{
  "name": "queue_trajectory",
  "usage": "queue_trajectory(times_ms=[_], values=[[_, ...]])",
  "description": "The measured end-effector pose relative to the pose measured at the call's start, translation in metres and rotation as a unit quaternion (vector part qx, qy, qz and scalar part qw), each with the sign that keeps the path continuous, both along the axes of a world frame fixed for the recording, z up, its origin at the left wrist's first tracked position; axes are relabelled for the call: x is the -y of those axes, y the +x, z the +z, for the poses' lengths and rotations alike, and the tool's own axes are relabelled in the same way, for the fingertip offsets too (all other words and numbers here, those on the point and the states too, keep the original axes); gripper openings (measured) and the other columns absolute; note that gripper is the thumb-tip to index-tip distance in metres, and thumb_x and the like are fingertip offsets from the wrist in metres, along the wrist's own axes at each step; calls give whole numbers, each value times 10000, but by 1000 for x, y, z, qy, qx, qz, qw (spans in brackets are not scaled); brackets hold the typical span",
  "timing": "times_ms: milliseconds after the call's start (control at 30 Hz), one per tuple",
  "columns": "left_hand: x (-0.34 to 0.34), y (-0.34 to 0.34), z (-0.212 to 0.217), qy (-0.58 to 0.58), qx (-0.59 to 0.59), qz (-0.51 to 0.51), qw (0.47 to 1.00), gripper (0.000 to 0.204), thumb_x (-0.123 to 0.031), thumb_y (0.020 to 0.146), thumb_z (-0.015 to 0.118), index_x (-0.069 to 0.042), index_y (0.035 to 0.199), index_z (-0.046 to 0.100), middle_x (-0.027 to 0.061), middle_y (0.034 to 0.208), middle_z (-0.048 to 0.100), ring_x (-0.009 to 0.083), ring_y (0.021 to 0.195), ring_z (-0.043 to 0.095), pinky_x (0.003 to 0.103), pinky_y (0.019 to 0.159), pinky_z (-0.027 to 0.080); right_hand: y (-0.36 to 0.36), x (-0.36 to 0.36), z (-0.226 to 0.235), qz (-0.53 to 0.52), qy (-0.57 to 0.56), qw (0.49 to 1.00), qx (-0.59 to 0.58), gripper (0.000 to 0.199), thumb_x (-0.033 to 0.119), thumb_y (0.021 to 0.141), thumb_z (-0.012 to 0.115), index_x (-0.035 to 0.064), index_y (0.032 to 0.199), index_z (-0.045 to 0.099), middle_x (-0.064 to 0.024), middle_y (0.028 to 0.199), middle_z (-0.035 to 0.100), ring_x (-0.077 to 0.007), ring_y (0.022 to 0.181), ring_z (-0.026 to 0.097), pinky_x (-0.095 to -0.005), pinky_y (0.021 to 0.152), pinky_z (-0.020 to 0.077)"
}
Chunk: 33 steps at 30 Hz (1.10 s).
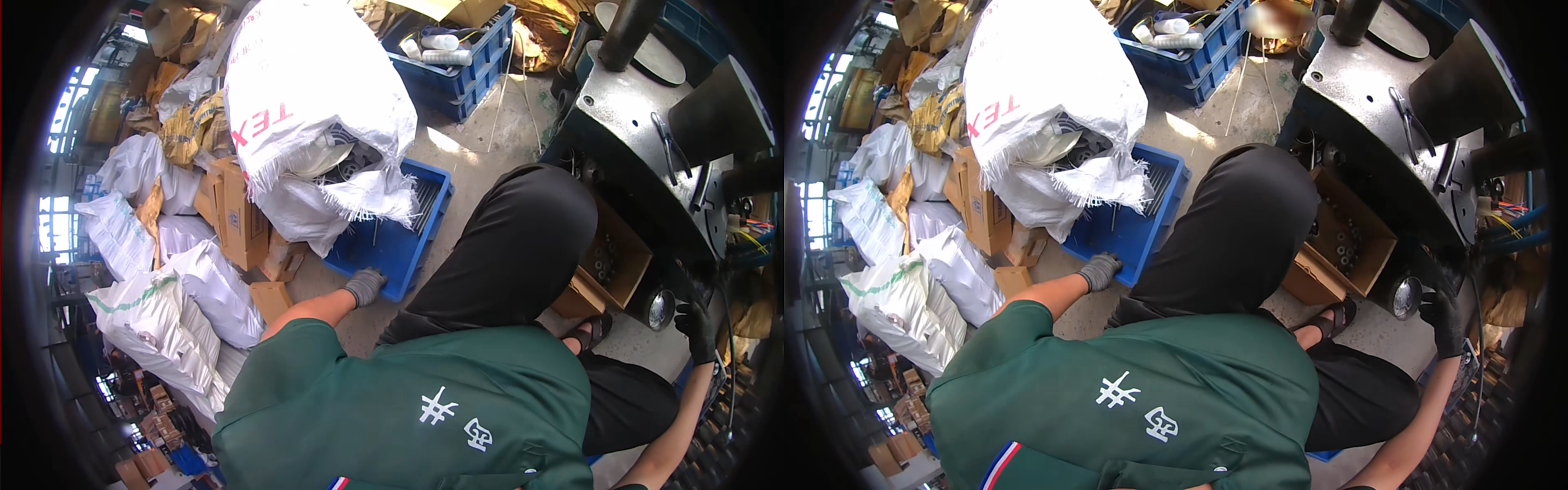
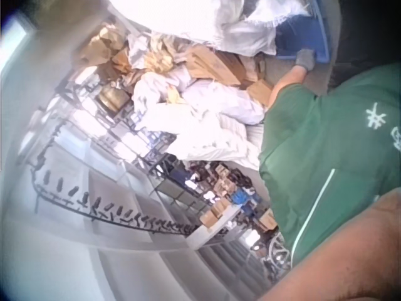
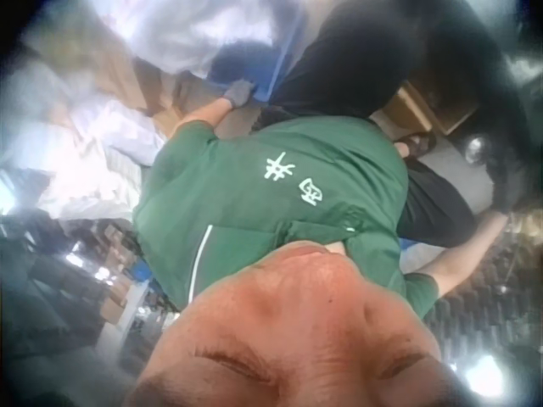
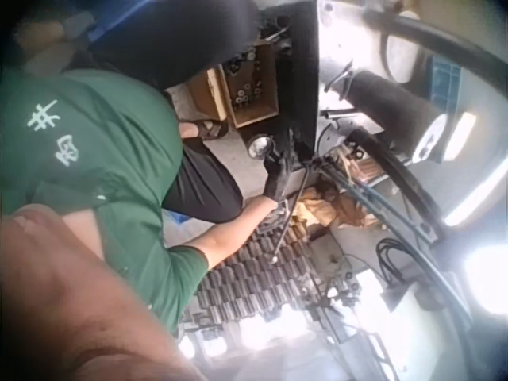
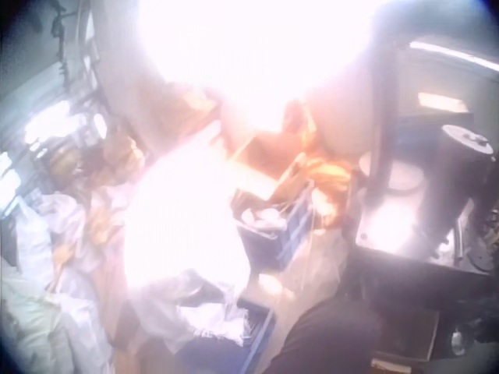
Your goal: Operating a manual press machine to assemble small metal components by pressing a circular part onto a shaft.
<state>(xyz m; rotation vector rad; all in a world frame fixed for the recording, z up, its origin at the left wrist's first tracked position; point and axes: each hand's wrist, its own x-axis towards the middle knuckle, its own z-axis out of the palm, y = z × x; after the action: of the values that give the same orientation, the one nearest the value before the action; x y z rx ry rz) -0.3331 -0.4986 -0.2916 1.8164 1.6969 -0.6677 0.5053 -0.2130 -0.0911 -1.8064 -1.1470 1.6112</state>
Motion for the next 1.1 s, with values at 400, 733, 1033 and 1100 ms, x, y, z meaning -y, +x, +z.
queue_trajectory(times_ms=[400, 733, 1033, 1100], values=[[-75, -70, -100, 93, -12, 398, 913, 409, -295, 885, 605, -54, 1199, 711, 239, 1236, 675, 395, 1172, 642, 472, 1017, 509, 14, 10, 2, -44, -58, 997, 2, 472, 394, 1015, 608, 121, 1394, 541, -56, 1011, 663, -132, 743, 612, -265, 651, 502], [-165, -71, -134, 309, -50, 331, 890, 453, -337, 946, 566, -77, 1313, 621, 182, 1304, 636, 333, 1223, 598, 442, 1059, 459, -3, 8, 11, -63, -96, 991, 73, 530, 414, 949, 682, 115, 1370, 562, -102, 1030, 690, -186, 745, 663, -320, 680, 546], [-185, -70, -141, 246, -33, 348, 904, 407, -335, 950, 547, -71, 1250, 629, 171, 1224, 642, 328, 1154, 611, 443, 1006, 476, -29, -5, 13, -47, -126, 982, 134, 489, 360, 970, 647, 101, 1373, 548, -99, 1024, 716, -199, 744, 696, -327, 643, 563], [-189, -72, -143, 243, -31, 345, 906, 398, -335, 951, 542, -70, 1236, 631, 168, 1206, 644, 327, 1138, 614, 443, 994, 480, -36, -8, 15, -36, -128, 979, 155, 461, 353, 984, 628, 99, 1363, 558, -97, 1027, 719, -199, 748, 700, -320, 638, 563]])
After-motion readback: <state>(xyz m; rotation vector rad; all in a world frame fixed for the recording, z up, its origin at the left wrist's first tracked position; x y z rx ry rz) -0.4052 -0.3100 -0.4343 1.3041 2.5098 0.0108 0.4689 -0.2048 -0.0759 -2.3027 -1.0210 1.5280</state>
